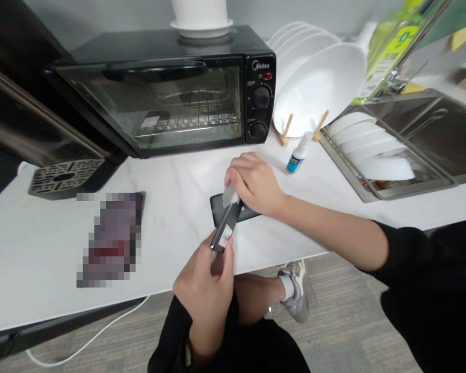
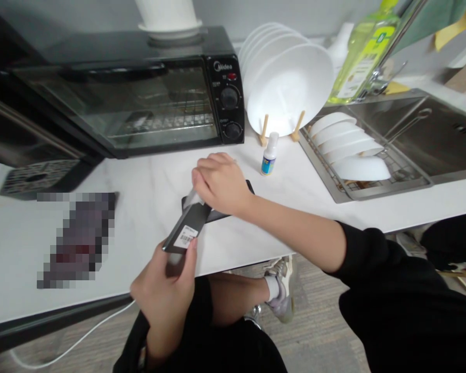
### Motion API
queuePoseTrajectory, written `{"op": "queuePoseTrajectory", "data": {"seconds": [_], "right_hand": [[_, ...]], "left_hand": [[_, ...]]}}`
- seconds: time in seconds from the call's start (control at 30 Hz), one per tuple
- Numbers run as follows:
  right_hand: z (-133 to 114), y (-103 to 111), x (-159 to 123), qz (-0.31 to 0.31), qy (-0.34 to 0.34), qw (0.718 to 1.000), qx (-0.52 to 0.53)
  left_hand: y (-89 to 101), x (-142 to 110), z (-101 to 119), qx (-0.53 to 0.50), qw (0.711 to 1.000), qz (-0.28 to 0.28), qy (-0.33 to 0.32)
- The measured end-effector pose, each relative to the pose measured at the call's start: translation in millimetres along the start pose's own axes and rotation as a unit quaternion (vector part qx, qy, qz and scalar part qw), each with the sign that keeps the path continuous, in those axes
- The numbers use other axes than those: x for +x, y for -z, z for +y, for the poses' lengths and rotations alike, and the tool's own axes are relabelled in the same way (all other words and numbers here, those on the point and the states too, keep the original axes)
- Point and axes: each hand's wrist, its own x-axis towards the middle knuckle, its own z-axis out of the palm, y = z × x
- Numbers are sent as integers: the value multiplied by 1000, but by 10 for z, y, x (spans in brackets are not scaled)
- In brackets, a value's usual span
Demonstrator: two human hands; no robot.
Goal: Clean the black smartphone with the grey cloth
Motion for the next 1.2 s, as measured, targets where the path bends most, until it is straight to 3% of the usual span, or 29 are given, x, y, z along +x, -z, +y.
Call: {"op": "queuePoseTrajectory", "data": {"seconds": [0.07,0.13,0.17,0.23,0.37,0.43,0.57,0.7,0.77,0.83,1.0,1.2], "right_hand": [[-182,-46,-45,-2,102,995,14],[-354,-107,-85,-23,244,969,32],[-383,-129,-90,-31,278,959,39],[-286,-136,-61,-31,250,967,40],[120,-12,50,31,73,997,26],[118,52,67,46,47,997,42],[-347,126,77,60,64,992,94],[-678,232,245,178,140,968,111],[-674,310,381,219,200,950,97],[-612,385,510,214,225,947,86],[-420,445,675,187,217,942,175],[-115,321,654,149,183,943,233]], "left_hand": [[-19,-13,-29,0,1000,10,-5],[-42,-25,-55,1,999,29,-22],[-49,-26,-59,1,999,41,-21],[-41,-7,-40,5,1000,22,-7],[49,131,56,-38,997,-31,57],[97,252,94,-94,993,-39,57],[132,581,138,-183,983,0,-18],[131,914,193,-242,968,54,-36],[129,1045,216,-270,958,79,-49],[122,1146,231,-292,950,96,-60],[92,1284,292,-298,941,144,-64],[-11,1268,358,-234,957,160,-62]]}}
